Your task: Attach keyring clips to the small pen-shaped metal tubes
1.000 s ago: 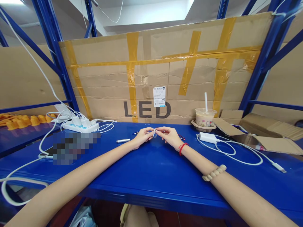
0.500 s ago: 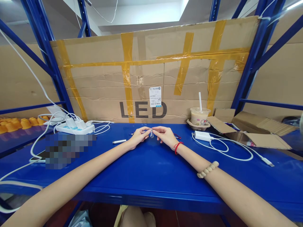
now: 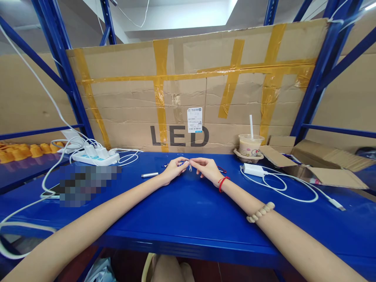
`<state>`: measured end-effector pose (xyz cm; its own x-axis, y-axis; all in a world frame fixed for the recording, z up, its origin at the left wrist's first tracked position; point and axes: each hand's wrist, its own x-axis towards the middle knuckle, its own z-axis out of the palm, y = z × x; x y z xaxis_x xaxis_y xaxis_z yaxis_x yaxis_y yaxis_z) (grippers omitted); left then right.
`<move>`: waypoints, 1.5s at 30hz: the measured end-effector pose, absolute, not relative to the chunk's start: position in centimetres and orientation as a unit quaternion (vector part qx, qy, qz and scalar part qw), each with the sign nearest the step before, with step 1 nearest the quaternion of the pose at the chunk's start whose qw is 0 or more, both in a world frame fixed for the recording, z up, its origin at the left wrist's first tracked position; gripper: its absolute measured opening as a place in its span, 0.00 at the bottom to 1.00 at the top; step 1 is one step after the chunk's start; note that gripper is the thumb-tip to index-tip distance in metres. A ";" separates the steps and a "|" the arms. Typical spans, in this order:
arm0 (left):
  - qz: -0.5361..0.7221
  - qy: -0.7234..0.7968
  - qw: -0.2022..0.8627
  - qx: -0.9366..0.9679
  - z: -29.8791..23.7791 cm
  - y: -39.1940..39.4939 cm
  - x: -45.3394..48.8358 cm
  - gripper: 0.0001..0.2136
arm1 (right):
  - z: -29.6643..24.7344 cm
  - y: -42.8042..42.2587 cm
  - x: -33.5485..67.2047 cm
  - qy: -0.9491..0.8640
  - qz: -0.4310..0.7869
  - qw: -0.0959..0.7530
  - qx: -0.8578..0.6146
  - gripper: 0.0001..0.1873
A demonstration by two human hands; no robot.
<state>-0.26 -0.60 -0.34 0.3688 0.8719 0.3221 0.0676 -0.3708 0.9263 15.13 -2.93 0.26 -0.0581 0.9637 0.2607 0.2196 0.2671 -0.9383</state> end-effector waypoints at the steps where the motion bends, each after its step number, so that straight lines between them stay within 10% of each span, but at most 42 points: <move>1: 0.451 0.339 0.447 0.694 -0.4 -0.6 -0.3 0.16 | 0.3 -3.0 15.1 -0.624 0.374 0.493 -0.477 0.23; 25: 0.440 0.312 0.378 0.753 -0.8 -0.3 -0.4 0.11 | 0.1 -2.5 15.3 -0.615 0.389 0.499 -0.470 0.16; 34: 0.465 0.337 0.380 0.725 -0.6 0.0 -0.2 0.11 | 0.0 -2.5 16.7 -0.773 0.079 0.353 -0.522 0.15; 45: 0.458 0.347 0.395 0.717 -0.6 -0.2 -0.2 0.11 | -0.5 -2.3 16.7 -0.802 0.027 0.302 -0.514 0.14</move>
